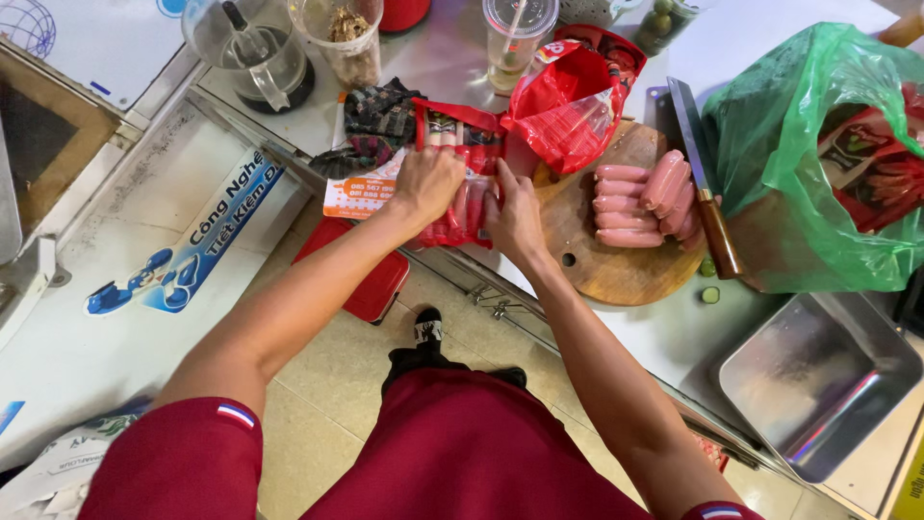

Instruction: The person opens plastic packages of sausages using a knife and by hand, places the sausages onto a tray, and discards the empty wrappers into a bag.

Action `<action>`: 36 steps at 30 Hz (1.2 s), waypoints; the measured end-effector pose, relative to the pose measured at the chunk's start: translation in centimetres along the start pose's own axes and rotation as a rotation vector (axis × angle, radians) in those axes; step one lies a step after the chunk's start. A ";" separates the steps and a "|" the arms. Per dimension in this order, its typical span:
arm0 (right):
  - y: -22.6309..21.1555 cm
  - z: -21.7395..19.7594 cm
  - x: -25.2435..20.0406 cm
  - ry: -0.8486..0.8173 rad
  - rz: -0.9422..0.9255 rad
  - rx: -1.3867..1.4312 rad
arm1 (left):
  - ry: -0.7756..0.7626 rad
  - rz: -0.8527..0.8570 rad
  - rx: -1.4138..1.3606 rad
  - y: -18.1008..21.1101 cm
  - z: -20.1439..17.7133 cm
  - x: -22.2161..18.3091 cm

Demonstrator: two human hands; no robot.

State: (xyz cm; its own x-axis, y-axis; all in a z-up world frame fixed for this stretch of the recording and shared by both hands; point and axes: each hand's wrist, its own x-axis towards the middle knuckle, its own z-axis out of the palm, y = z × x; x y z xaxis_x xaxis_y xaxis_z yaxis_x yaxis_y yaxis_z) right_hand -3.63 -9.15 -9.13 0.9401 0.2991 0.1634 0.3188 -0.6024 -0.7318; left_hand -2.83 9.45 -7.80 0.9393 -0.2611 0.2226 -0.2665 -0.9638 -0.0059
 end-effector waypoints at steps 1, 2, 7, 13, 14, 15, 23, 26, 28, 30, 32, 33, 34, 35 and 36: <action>-0.3 -0.5 0.1 -0.016 0.038 0.014 | 0.080 0.036 -0.019 -0.3 0.6 -0.3; -0.8 -0.9 0.2 -0.031 0.075 0.028 | 0.160 0.073 -0.039 -0.5 1.0 -0.7; -2.9 -0.1 0.9 0.226 -0.325 -0.355 | 0.358 0.118 -0.179 -0.2 0.8 -2.2; -1.4 1.3 3.3 0.119 -0.221 -0.259 | 0.507 -0.008 -0.293 -0.1 0.5 -2.5; -1.2 1.0 3.4 0.080 -0.160 -0.247 | 0.496 -0.101 -0.348 -0.2 1.0 -2.0; -0.6 -0.2 3.6 0.112 -0.064 -0.151 | 0.484 -0.194 -0.403 -0.6 1.4 -1.7; -1.6 -0.5 4.0 0.078 0.026 -0.016 | 0.682 -0.322 -0.579 -2.4 -0.4 -1.0; -1.1 1.8 3.3 0.341 -0.031 -0.079 | 0.629 -0.509 -0.845 -2.3 -0.9 -0.3; 0.0 3.2 3.6 0.130 0.201 0.548 | 0.652 -0.636 -1.153 -2.6 -0.5 0.7; 1.2 4.0 3.7 -0.030 0.371 0.931 | 0.761 -0.728 -1.559 -3.9 0.4 2.3; 1.7 4.0 3.8 -0.114 0.482 1.080 | 0.933 -0.857 -1.838 -8.2 0.3 3.3; 1.7 3.9 3.9 -0.099 0.455 1.027 | 1.019 -0.926 -1.982 -9.6 0.4 3.4; 1.6 3.6 4.3 -0.085 0.428 0.975 | 0.980 -0.882 -2.016 -10.0 0.5 3.4; 1.3 3.5 4.6 -0.071 0.397 0.927 | 0.942 -0.835 -2.043 -10.4 0.3 3.4; 1.0 3.2 4.9 -0.058 0.458 0.902 | 0.904 -0.786 -2.069 -10.5 -0.2 3.3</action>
State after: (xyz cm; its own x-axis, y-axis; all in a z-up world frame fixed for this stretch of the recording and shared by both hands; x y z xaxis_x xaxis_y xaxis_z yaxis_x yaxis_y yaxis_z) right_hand 0.91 -5.96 -11.20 0.9344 0.2292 -0.2727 -0.3030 0.1088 -0.9468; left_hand 3.02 18.76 -6.83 0.7925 0.6019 -0.0984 -0.3665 0.5988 0.7121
